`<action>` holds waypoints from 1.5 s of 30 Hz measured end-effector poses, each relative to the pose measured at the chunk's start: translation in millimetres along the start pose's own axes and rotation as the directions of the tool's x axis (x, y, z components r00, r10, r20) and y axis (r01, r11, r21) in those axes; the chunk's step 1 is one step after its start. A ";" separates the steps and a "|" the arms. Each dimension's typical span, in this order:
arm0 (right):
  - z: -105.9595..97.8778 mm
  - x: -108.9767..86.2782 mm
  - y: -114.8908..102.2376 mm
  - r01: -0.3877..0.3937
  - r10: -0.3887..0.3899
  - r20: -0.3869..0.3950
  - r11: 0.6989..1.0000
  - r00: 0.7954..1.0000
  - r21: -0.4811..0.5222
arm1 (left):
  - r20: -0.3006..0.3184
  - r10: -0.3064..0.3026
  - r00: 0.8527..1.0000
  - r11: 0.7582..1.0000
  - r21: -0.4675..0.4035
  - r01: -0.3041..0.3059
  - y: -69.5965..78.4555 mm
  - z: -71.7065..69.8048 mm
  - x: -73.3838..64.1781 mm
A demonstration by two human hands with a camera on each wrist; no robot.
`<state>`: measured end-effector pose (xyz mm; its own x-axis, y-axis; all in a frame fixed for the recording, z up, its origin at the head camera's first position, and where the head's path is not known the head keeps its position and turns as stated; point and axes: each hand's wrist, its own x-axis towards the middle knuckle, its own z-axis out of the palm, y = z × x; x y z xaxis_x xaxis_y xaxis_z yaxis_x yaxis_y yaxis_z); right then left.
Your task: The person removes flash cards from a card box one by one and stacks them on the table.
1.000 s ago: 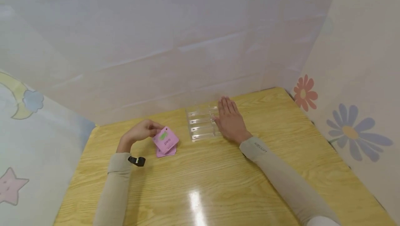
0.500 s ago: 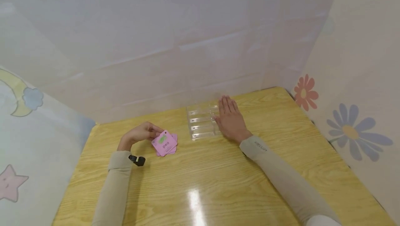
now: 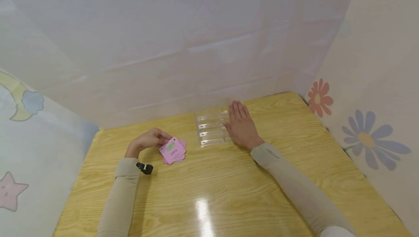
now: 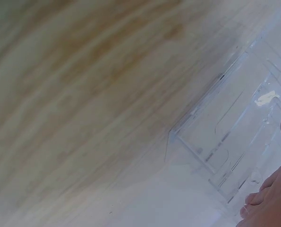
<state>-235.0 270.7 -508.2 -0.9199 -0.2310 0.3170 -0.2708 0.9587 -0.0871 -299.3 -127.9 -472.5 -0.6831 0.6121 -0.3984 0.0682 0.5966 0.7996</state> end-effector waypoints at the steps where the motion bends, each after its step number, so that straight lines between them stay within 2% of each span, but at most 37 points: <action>1: 0.0 0.0 -0.1 0.000 0.000 -0.002 1.000 1.000 0.001 | 0.001 0.002 1.000 1.000 -0.002 -0.002 -0.1 0.0 0.1; 12: 1.1 0.5 0.1 0.000 0.000 -0.008 1.000 1.000 -0.004 | -0.045 -0.004 0.999 0.999 -0.039 0.003 0.8 -1.1 -1.4; 21: 2.3 0.2 0.9 0.004 -0.004 -0.028 1.000 1.000 -0.005 | -0.103 0.003 0.995 0.999 0.043 0.001 3.7 -0.2 0.6; 28: 1.9 0.6 1.5 0.008 -0.008 -0.030 1.000 1.000 -0.004 | -0.111 0.018 0.994 1.000 0.027 -0.015 9.4 0.2 0.9; 33: 1.7 -0.1 1.5 0.006 -0.006 -0.024 1.000 1.000 -0.004 | -0.121 0.018 0.992 0.999 0.048 -0.013 11.3 1.4 0.0; 45: 3.3 0.6 3.0 0.006 -0.006 -0.010 1.000 1.000 0.022 | -0.233 0.070 0.970 0.989 0.145 -0.037 9.7 2.7 -12.1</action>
<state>-237.3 272.9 -511.3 -0.9154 -0.2351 0.3267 -0.2827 0.9533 -0.1062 -288.4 -128.1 -461.2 -0.8274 0.5145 -0.2251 0.1980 0.6424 0.7404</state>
